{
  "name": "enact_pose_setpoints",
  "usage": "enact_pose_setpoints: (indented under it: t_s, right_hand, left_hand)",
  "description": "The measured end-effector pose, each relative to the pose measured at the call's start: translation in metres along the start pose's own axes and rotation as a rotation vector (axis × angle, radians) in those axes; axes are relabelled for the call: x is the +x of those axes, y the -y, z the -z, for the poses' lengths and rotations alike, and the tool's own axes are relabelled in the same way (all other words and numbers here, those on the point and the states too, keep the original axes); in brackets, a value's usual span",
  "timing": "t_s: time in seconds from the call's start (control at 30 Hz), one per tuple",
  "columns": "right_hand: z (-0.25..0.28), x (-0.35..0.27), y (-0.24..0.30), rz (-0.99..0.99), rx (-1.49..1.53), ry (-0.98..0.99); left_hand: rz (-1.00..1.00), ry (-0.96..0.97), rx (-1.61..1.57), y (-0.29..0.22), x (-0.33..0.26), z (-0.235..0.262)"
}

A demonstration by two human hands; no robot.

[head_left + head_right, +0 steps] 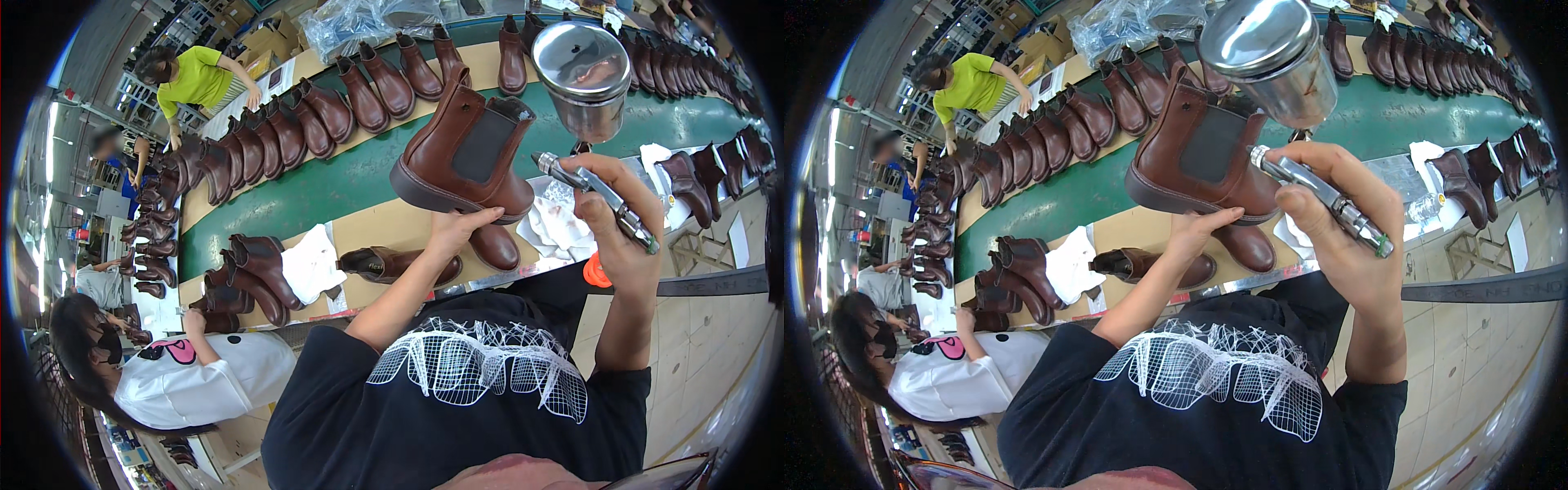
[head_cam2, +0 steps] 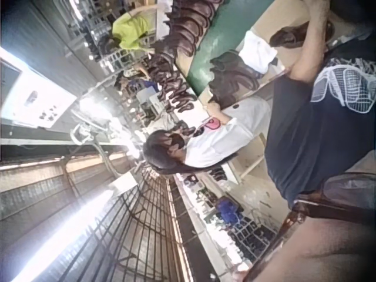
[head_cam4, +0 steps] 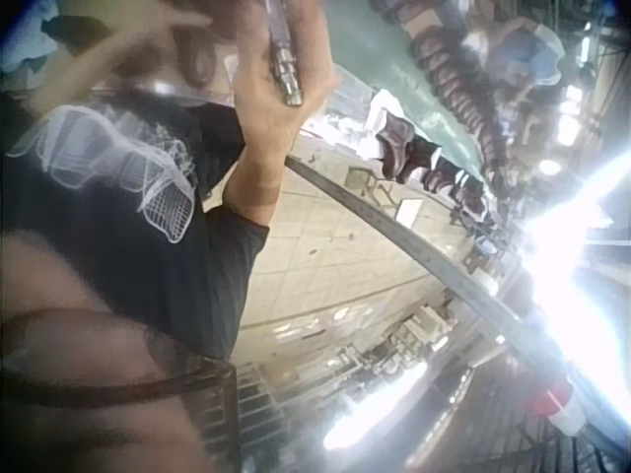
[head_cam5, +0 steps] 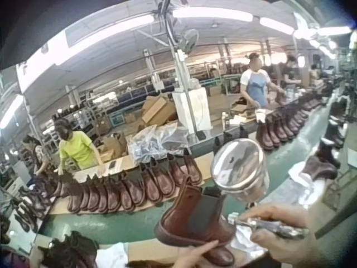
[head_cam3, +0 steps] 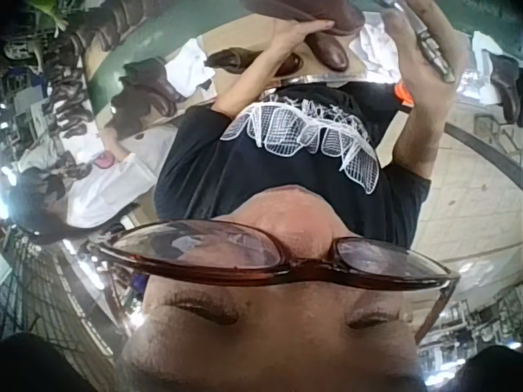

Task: The recorder is finishing or inspecting leather boots on an assembly line, using a spray tool for finish and a cloth with cleaner for detailing.

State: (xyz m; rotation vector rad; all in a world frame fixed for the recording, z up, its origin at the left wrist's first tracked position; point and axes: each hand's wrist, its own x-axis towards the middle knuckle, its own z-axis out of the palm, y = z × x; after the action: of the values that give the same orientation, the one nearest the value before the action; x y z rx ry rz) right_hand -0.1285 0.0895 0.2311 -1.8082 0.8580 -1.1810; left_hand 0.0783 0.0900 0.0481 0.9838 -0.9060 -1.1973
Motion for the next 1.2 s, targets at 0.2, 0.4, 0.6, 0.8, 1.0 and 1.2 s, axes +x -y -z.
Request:
enact_pose_setpoints:
  t_s: [0.2, 0.4, 0.6, 0.8, 1.0, 1.2]
  right_hand:
    - [-0.007, -0.008, -0.006, 0.065, -0.084, 0.051]
    - [-0.015, -0.013, -0.001, 0.081, -0.117, 0.091]
    - [-0.019, -0.016, -0.003, 0.076, -0.211, 0.144]
    - [-0.021, -0.021, -0.014, 0.062, -0.166, 0.137]
    - [-0.018, -0.027, -0.025, 0.006, -0.069, 0.085]
    - [-0.012, -0.025, -0.031, -0.069, -0.060, 0.053]
  left_hand:
    - [-0.049, 0.008, -0.012, 0.002, 0.002, -0.001]
    - [-0.005, 0.002, -0.013, 0.002, 0.000, 0.001]
    - [0.031, -0.003, -0.039, 0.001, 0.001, 0.004]
    - [0.063, -0.007, -0.078, -0.011, -0.003, 0.003]
    - [0.088, -0.006, -0.063, -0.013, -0.004, 0.003]
    - [0.103, -0.003, -0.045, -0.007, -0.004, 0.007]
